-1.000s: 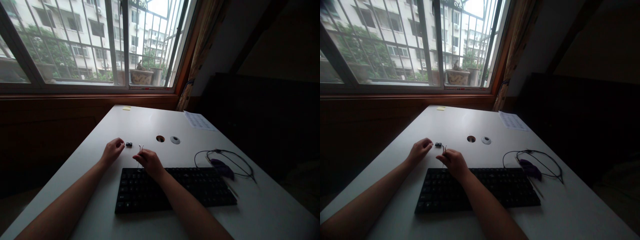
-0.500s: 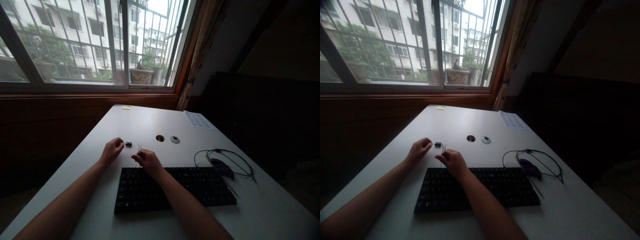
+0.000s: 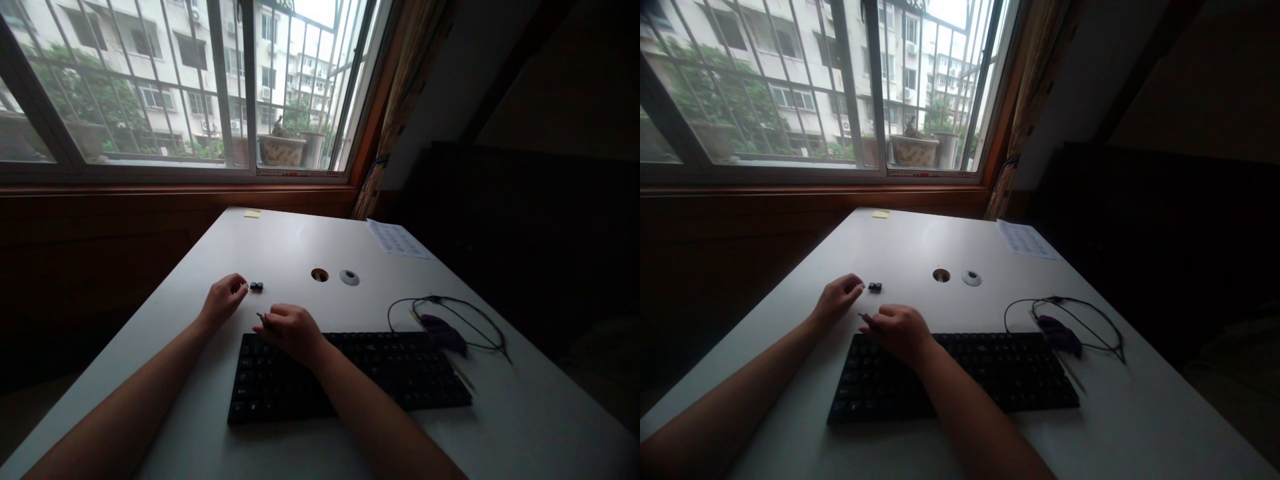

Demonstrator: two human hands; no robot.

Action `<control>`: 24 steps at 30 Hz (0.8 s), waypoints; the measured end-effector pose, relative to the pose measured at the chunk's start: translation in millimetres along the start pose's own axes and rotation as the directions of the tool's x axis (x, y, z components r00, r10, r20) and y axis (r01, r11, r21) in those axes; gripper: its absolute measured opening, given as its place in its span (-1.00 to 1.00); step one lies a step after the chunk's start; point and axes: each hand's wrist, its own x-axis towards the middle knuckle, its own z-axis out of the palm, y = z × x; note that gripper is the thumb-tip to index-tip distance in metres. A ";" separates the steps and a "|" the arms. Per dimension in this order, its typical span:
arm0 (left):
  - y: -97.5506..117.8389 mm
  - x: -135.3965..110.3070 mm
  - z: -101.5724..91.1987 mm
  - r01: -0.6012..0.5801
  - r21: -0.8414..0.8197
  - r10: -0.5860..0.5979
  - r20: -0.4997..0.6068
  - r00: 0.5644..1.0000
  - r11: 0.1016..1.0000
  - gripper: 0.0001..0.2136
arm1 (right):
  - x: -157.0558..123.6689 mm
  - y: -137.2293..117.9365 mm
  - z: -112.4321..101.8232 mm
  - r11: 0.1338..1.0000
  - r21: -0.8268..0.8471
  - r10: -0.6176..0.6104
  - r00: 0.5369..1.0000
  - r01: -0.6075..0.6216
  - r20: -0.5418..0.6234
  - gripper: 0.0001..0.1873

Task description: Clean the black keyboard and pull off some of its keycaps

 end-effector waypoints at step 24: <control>0.9 -0.6 0.0 -0.041 -0.025 0.041 0.009 0.999 0.999 -0.79 | 6.4 18.0 0.9 0.817 0.409 0.437 0.899 -0.406 0.021 -0.39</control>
